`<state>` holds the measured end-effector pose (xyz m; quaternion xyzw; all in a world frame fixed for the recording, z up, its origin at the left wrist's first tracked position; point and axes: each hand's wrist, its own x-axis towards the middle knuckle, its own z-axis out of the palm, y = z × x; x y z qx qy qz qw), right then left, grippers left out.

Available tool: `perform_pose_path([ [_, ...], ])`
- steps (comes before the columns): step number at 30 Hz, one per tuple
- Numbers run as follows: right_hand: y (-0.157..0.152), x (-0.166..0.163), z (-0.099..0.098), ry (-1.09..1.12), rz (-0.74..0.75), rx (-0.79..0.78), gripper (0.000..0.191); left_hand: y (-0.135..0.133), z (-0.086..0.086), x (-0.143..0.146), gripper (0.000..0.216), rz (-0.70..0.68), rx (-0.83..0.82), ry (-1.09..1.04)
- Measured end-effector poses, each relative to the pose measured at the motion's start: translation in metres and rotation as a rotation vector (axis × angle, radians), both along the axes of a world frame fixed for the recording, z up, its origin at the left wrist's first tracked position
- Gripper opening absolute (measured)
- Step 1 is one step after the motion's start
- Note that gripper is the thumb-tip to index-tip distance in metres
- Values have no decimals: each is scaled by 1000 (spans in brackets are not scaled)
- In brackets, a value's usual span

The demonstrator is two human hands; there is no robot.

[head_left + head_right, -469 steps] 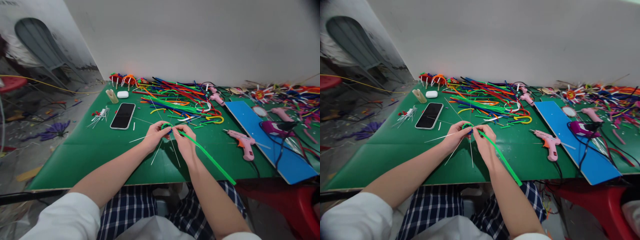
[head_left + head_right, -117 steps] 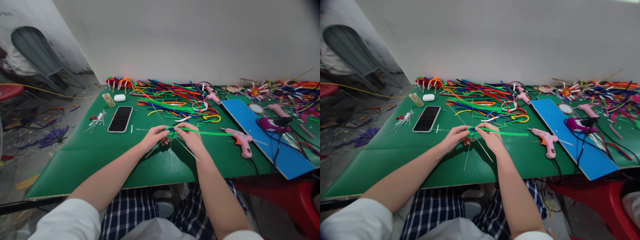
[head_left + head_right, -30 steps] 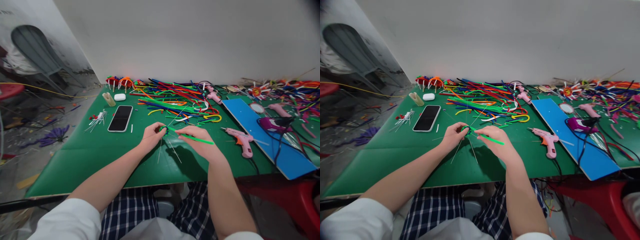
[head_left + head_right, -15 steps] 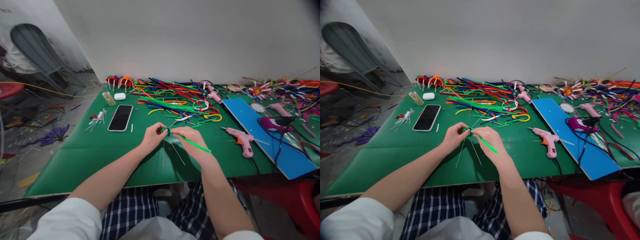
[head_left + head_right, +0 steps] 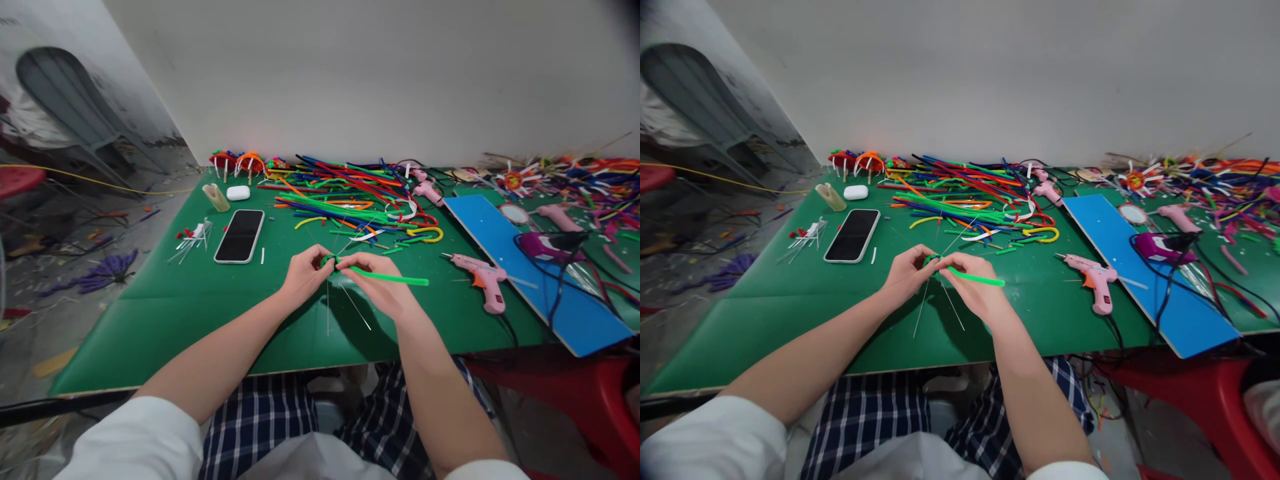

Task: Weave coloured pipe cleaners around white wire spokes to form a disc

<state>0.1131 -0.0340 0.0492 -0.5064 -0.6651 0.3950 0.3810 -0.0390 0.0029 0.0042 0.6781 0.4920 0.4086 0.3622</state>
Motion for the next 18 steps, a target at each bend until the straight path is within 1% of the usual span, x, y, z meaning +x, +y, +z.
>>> perform_pose_path([
  [6, 1, -4, 1, 84, -28, -8, 14, 1, -2, -1, 15, -18, 8, 8],
  [11, 2, -4, -2, 93, -47, 4, 16, 3, -2, -2, 14, -65, -41, -12],
  [15, 1, 1, 1, -15, -72, 23, 18, 4, 0, -2, 15, -179, -112, -10],
  [18, -2, 8, 10, -77, -107, 43, 19, 5, 0, -3, 17, -287, -188, 0],
])
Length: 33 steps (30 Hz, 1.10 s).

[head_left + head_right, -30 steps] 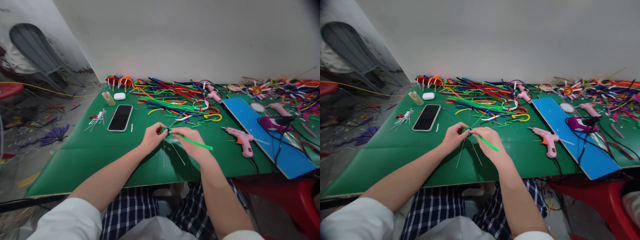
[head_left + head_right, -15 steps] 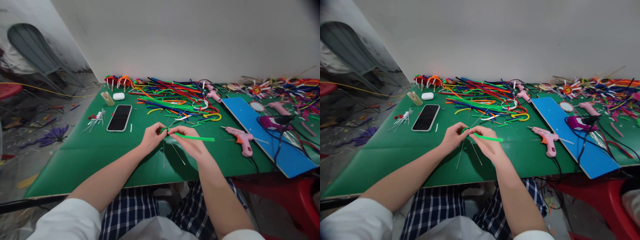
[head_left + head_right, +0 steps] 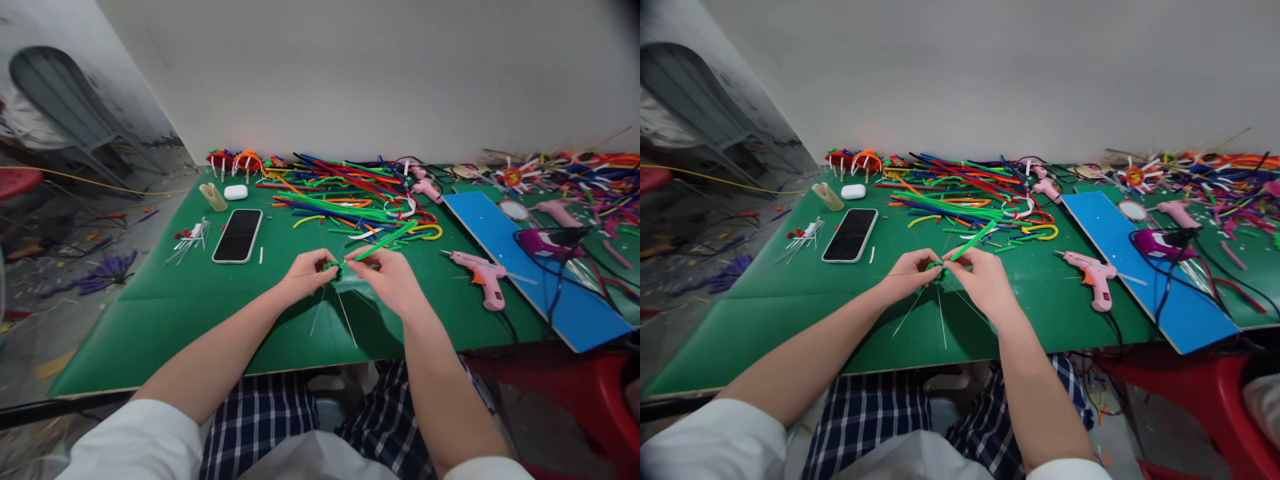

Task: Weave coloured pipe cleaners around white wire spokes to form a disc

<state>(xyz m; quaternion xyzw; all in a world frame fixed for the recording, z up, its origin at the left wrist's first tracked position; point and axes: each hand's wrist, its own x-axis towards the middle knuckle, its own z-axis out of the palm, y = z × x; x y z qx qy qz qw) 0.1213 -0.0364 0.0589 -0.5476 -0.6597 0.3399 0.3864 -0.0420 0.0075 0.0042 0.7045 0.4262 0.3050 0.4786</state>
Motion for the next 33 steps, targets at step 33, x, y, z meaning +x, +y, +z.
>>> perform_pose_path([
  [33, 29, 34, -31, 89, -232, -160, 28, -12, 23, -5, 18, -517, -319, -141],
])
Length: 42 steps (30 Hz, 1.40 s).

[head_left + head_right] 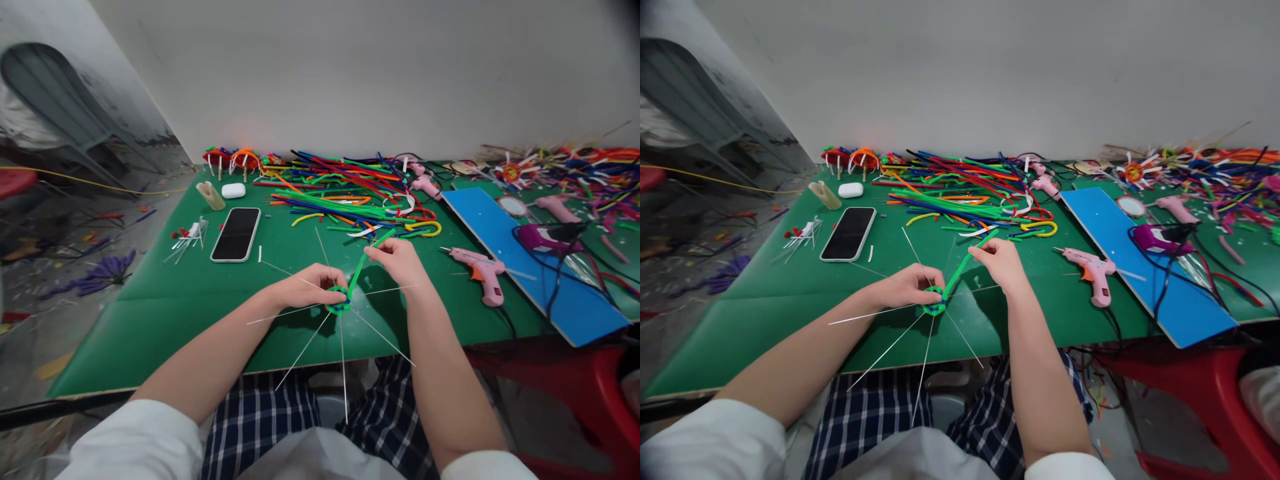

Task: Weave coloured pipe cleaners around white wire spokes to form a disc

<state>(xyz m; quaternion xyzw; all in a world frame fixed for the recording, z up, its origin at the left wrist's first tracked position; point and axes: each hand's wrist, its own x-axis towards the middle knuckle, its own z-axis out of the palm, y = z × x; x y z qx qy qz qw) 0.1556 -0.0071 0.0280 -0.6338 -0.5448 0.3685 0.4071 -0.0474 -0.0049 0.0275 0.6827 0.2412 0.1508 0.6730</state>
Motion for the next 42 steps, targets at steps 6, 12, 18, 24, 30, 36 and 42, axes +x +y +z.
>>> perform_pose_path([
  [6, 7, -10, -15, 40, 51, -1, 30, 2, 0, -2, 20, 84, -74, -52],
  [12, 2, -21, -11, 106, -198, 217, 45, 3, -8, 0, 22, 158, -261, -162],
  [18, -20, -35, 15, -125, 13, 631, 16, 4, -9, -1, 27, 189, -392, -260],
  [24, -23, -43, 19, -199, 364, 717, 18, 5, -7, -2, 27, 183, -435, -349],
  [30, -21, -41, 14, -138, 440, 644, 15, 6, -10, -3, 24, 179, -445, -368],
  [36, -21, -42, 13, -144, 391, 555, 13, 8, -15, -2, 18, 211, -435, -390],
  [42, -22, -46, 13, -147, 312, 492, 15, 10, -16, 0, 19, 291, -412, -373],
])
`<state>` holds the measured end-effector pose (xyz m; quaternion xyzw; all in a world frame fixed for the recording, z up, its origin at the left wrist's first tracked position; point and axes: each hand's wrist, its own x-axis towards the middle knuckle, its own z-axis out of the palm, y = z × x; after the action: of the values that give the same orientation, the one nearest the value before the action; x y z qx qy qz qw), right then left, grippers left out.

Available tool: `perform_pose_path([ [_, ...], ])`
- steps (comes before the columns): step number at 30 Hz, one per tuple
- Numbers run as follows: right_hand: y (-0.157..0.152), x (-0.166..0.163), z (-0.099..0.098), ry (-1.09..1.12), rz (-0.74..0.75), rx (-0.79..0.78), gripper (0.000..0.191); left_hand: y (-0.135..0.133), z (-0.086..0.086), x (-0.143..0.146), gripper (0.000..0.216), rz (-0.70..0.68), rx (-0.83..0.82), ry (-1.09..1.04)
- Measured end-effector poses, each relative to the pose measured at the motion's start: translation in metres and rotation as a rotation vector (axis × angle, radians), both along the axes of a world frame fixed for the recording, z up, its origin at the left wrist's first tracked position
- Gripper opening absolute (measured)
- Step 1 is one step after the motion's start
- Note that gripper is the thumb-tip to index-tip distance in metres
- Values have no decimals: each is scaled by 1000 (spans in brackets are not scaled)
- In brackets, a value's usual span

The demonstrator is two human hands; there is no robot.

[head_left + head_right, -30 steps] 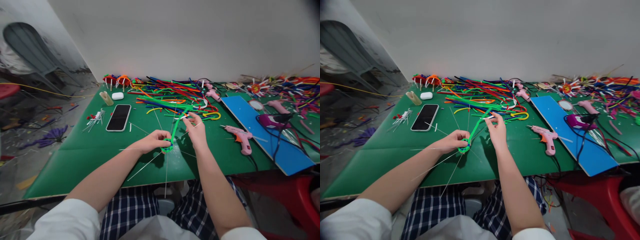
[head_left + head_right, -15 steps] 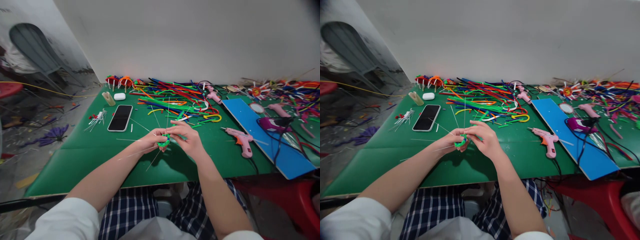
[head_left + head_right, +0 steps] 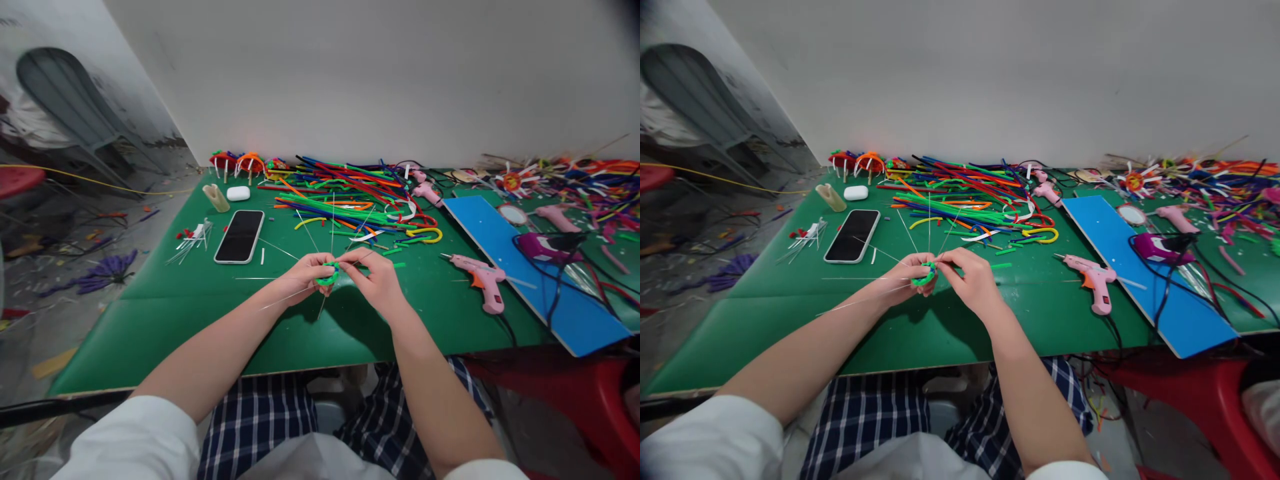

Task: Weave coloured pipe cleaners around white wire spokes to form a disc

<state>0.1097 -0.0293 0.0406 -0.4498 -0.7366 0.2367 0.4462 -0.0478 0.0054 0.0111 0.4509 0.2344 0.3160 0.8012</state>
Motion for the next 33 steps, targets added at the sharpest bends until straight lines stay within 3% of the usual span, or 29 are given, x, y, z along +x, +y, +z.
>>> perform_pose_path([
  [17, 5, -1, -9, -34, -132, -176, 19, 1, 0, 6, 23, 218, 7, 153],
  [33, 12, -3, -18, 87, -126, -343, 21, 1, 0, 9, 24, 383, 239, 350],
])
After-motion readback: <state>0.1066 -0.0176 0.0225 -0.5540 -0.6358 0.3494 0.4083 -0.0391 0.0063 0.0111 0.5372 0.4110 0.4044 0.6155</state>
